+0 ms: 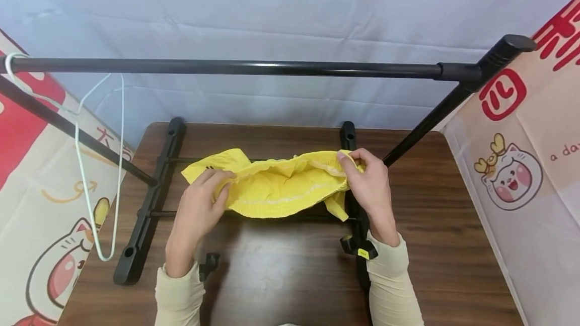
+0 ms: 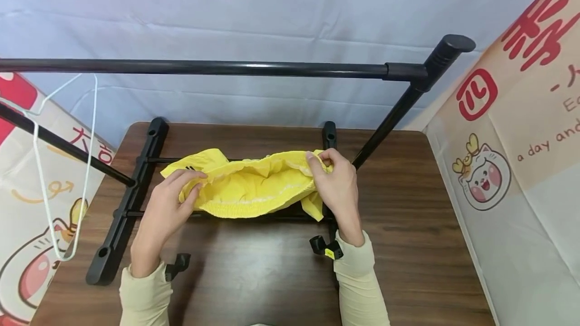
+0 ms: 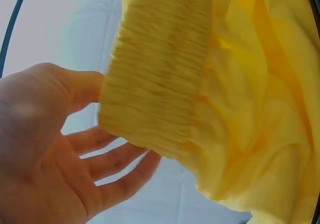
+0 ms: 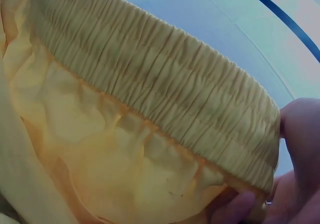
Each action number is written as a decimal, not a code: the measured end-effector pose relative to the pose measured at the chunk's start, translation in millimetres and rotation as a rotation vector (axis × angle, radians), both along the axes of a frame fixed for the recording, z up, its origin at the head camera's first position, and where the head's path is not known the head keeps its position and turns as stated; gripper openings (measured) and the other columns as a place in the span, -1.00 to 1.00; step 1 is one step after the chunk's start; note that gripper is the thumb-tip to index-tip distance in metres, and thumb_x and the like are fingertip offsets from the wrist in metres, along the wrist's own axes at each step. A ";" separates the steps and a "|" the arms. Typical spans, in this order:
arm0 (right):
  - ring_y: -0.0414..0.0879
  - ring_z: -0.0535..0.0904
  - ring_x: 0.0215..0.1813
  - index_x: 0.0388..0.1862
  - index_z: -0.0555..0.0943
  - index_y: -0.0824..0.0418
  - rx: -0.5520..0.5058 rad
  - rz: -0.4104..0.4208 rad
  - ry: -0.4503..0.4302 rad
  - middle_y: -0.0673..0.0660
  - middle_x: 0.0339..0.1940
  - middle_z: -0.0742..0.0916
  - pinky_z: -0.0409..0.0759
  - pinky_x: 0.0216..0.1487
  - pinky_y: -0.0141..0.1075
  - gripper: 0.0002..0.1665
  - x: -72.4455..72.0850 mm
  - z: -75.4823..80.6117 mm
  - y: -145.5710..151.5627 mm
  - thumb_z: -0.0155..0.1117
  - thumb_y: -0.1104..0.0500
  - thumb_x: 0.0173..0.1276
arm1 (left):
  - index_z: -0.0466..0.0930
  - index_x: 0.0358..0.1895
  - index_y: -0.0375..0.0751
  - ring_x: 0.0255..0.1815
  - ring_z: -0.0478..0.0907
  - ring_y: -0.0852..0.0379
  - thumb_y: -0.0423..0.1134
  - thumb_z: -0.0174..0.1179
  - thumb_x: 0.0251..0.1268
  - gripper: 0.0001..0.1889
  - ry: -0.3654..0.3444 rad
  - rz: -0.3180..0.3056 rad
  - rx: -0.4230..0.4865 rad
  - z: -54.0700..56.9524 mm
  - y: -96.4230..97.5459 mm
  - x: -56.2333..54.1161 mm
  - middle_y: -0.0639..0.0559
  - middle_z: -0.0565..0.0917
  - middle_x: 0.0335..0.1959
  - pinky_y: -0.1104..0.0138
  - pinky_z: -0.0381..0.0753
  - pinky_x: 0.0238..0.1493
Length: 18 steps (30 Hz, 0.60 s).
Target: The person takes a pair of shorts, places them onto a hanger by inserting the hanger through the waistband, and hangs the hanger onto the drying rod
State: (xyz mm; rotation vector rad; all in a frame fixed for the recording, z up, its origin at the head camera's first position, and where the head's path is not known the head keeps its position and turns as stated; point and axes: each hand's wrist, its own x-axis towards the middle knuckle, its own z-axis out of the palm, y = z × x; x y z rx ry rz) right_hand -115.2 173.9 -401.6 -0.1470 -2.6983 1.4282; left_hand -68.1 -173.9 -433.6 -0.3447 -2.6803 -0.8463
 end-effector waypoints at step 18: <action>0.03 0.47 -0.40 -0.09 0.70 0.06 -0.005 0.032 -0.025 0.10 -0.31 0.67 0.44 -0.30 -0.24 -0.51 3.4 -1.2 -0.6 0.23 -0.32 0.51 | 0.72 -0.03 -0.27 -0.04 0.64 -0.20 -0.38 0.25 0.46 -0.86 0.196 0.110 0.009 29.2 -15.4 -2.4 -0.20 0.75 -0.02 -0.04 0.61 -0.16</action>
